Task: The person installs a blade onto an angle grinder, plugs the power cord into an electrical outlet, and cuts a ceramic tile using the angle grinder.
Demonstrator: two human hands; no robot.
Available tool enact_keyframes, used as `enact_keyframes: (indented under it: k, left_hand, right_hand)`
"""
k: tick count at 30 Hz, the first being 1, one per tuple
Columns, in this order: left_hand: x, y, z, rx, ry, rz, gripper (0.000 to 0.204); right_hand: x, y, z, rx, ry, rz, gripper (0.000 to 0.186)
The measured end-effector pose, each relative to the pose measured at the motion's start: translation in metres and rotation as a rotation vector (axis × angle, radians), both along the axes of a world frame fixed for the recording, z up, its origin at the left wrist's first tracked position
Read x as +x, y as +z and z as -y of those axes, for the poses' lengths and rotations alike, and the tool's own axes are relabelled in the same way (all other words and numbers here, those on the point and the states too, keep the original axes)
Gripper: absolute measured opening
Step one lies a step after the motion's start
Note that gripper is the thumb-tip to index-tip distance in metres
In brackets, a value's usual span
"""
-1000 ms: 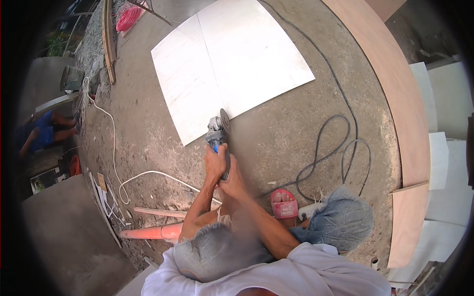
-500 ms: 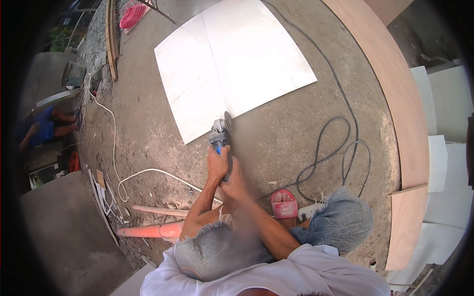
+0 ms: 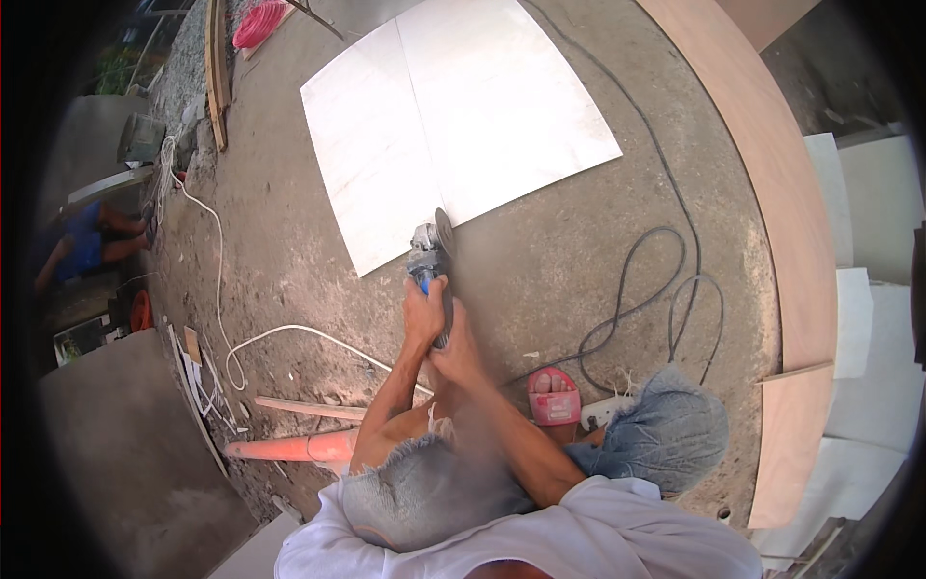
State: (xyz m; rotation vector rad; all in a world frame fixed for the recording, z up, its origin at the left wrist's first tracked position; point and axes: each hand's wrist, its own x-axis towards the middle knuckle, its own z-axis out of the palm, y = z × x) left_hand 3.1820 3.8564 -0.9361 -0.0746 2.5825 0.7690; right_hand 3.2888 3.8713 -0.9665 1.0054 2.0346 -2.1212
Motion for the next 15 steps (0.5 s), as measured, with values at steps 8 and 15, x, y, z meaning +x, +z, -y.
enact_keyframes:
  k: [8, 15]
  left_hand:
    - [-0.008, 0.0, -0.004, 0.028, 0.019, 0.021, 0.065]
    - [-0.021, 0.001, -0.008, 0.062, 0.016, -0.008, 0.067]
  right_hand:
    - [-0.009, 0.002, -0.005, 0.007, -0.009, 0.004, 0.106]
    - [-0.022, 0.0, -0.006, 0.002, -0.027, 0.006, 0.103]
